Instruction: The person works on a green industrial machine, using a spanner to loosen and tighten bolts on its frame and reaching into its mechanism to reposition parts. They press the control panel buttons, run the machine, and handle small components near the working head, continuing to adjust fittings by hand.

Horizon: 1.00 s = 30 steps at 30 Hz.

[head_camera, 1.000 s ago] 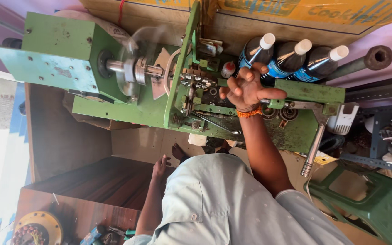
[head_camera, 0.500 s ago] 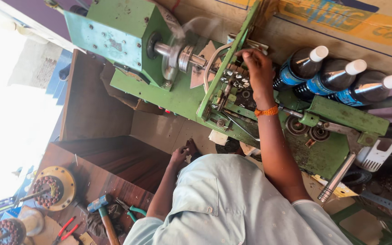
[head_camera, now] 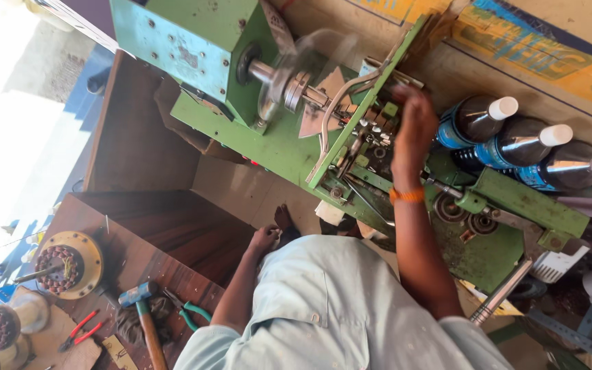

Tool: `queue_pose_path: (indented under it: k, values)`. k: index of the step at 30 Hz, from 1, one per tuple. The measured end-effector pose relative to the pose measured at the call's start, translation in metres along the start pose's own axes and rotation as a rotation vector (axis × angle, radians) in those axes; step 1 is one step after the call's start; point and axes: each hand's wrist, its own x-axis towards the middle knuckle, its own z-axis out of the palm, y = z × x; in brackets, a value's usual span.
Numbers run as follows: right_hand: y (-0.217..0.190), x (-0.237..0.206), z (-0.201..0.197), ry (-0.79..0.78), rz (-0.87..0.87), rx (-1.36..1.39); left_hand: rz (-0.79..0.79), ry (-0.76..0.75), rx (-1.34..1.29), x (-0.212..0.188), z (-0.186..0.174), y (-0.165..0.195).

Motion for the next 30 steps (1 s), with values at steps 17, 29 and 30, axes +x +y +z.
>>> queue_pose_path:
  k: [17,29,30]
  values:
    - [-0.029,0.014,0.026,0.162,0.022,0.095,0.217,0.089,0.04,0.027,0.001,0.03]
    - [-0.046,0.021,0.011,-0.191,0.07,-0.043,-0.041,-0.013,0.099,0.004,0.008,0.005]
    - [-0.046,0.021,0.011,-0.182,0.067,-0.024,-0.062,-0.021,0.086,0.005,0.006,0.005]
